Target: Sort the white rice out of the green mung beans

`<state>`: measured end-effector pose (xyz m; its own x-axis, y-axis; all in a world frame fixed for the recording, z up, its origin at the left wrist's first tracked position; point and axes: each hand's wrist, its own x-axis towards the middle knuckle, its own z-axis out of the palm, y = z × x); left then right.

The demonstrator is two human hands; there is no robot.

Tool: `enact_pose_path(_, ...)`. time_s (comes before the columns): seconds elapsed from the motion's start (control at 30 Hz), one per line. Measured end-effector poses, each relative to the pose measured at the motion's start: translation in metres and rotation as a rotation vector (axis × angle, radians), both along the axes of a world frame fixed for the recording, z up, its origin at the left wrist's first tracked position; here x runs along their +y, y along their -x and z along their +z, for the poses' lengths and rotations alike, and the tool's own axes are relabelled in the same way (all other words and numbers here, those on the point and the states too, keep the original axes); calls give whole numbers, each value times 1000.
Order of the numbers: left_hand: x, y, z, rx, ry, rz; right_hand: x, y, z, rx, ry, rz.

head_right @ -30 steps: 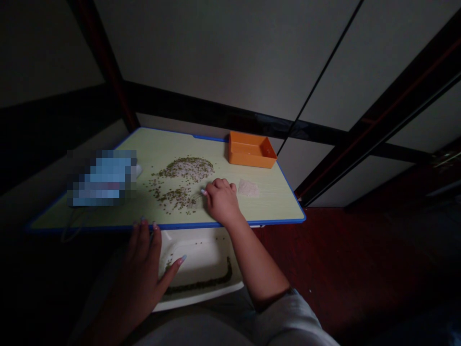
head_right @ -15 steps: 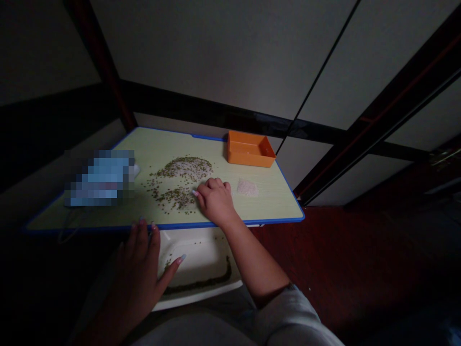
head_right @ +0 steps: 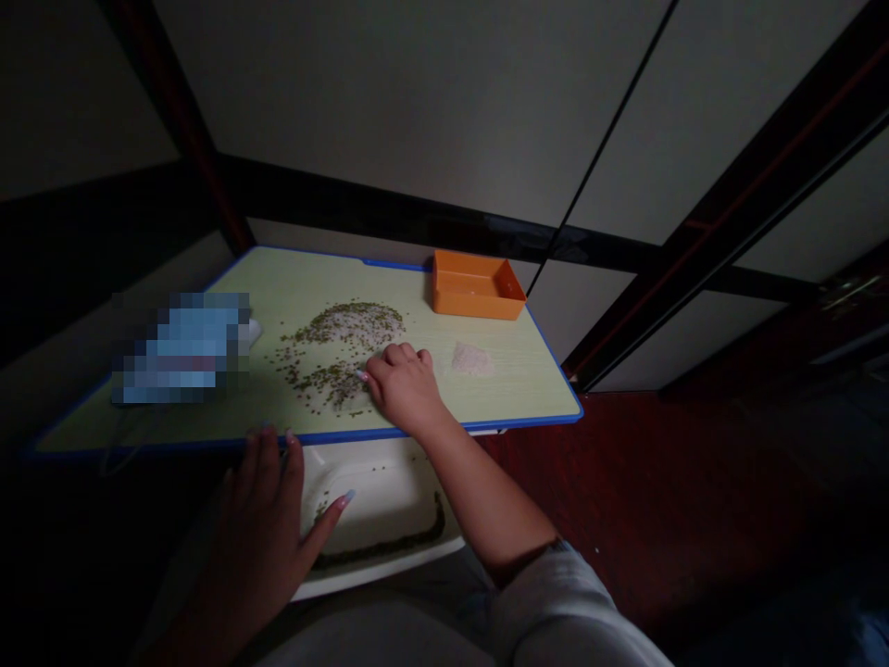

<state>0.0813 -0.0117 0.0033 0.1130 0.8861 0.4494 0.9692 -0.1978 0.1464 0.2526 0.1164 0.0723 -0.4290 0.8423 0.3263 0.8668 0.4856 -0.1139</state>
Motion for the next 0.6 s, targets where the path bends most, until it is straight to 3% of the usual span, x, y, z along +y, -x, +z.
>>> enact_pose_path(0.6,1,1,0,-12,15,-13,-9,-5,0,-37,43,77)
